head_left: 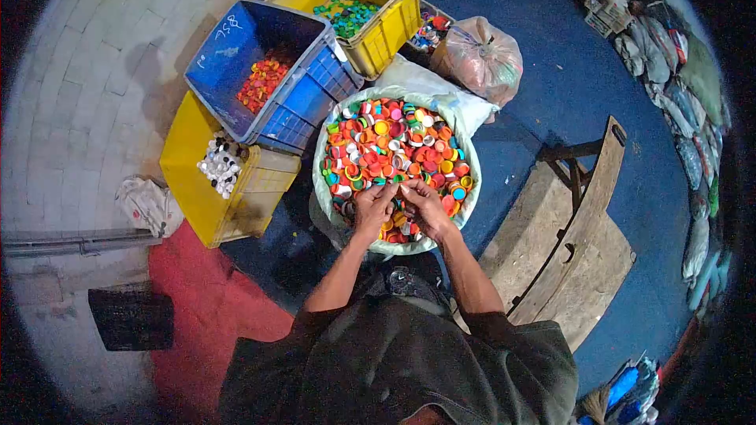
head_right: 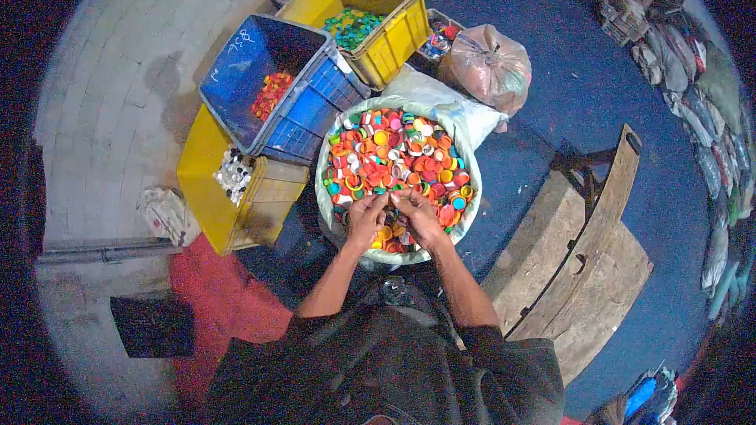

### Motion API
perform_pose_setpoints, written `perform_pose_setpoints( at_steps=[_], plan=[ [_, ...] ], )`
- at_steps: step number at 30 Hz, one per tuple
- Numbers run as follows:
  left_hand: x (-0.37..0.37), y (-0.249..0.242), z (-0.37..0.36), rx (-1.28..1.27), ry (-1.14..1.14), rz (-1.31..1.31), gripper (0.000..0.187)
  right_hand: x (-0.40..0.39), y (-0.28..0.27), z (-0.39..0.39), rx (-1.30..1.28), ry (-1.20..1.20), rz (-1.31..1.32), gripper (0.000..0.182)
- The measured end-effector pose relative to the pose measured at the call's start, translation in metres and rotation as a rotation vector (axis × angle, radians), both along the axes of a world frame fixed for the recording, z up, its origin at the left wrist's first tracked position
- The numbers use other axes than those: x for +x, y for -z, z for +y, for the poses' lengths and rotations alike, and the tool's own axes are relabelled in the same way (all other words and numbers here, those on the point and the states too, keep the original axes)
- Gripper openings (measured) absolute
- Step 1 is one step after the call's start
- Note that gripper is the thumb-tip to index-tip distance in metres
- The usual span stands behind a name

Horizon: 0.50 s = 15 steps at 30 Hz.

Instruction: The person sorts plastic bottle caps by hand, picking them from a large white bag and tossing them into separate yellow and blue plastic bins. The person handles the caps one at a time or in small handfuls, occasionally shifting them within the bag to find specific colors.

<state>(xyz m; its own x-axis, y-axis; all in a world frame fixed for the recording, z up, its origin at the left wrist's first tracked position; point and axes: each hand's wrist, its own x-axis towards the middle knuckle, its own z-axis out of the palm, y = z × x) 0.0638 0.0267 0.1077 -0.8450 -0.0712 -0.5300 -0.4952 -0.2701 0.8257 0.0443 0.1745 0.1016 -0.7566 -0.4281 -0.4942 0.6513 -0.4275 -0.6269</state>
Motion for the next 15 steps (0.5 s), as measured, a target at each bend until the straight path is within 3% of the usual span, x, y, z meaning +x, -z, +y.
perform_pose_setpoints(
  at_steps=[3,9,15],
  plan=[
    [-0.001,-0.001,0.001,0.020,-0.037,-0.036,0.023,-0.002,-0.012,-0.005,-0.011,0.070,-0.044,0.016],
    [-0.001,0.018,-0.004,0.355,-0.225,-0.089,0.024,-0.007,-0.009,-0.002,-0.203,0.094,-0.180,0.016],
    [-0.002,0.015,-0.020,0.622,-0.220,-0.054,0.019,-0.002,-0.009,0.003,-0.191,0.119,-0.176,0.027]
  ],
)
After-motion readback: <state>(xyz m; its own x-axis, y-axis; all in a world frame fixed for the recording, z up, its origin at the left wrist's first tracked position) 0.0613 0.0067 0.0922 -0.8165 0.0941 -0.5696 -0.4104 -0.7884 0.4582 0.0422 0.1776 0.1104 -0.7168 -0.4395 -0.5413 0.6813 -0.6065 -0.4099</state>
